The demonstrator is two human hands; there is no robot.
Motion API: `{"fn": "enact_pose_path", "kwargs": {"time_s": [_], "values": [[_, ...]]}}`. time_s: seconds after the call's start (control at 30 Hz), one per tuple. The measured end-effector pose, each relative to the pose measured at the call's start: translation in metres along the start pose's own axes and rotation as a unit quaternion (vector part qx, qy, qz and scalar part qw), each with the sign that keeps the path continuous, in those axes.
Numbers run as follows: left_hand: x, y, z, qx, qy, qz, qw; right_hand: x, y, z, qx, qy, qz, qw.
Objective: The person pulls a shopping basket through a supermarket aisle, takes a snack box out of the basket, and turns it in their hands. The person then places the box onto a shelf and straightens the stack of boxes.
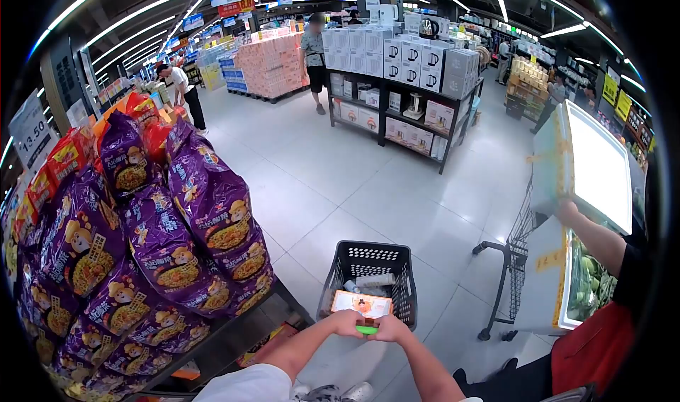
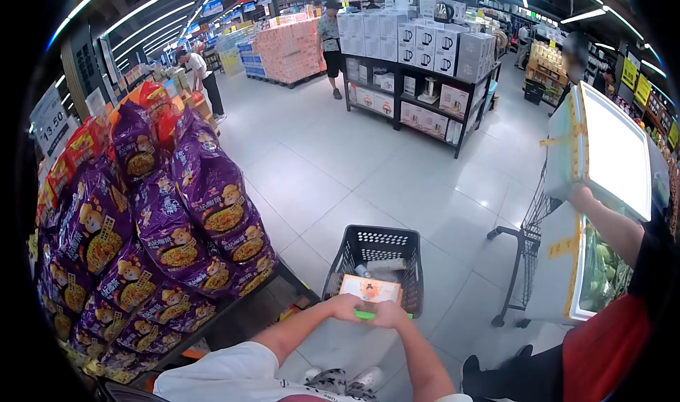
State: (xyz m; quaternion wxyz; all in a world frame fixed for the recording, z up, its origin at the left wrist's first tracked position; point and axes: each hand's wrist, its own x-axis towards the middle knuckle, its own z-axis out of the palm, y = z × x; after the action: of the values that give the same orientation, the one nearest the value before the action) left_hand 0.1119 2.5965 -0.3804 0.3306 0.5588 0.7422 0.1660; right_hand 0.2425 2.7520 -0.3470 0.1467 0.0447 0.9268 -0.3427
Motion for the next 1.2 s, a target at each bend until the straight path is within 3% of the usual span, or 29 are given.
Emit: {"fn": "enact_pose_path", "kwargs": {"time_s": [0.5,0.57,0.73,0.77,0.83,0.97,1.2], "values": [[0.067,-0.008,-0.033,-0.096,0.064,-0.06,0.992,0.071,0.058,-0.071,-0.056,-0.03,-0.018,0.998],[0.071,-0.009,-0.041,-0.092,0.109,-0.067,0.987,0.085,0.064,-0.072,-0.063,0.005,-0.028,0.998],[0.089,-0.022,-0.055,-0.102,0.128,-0.067,0.984,0.115,0.075,-0.081,-0.084,-0.019,-0.029,0.996],[0.093,-0.034,-0.043,-0.084,0.177,-0.047,0.98,0.12,0.069,-0.087,-0.087,-0.055,-0.011,0.995],[0.085,-0.028,-0.064,-0.097,0.142,-0.065,0.983,0.131,0.08,-0.085,-0.016,-0.083,-0.024,0.996],[0.105,-0.033,-0.076,-0.07,0.09,-0.099,0.989,0.144,0.077,-0.102,-0.047,-0.051,-0.059,0.996],[0.109,-0.041,-0.098,-0.07,0.13,-0.122,0.981,0.176,0.074,-0.123,-0.049,-0.135,-0.025,0.989]]}}
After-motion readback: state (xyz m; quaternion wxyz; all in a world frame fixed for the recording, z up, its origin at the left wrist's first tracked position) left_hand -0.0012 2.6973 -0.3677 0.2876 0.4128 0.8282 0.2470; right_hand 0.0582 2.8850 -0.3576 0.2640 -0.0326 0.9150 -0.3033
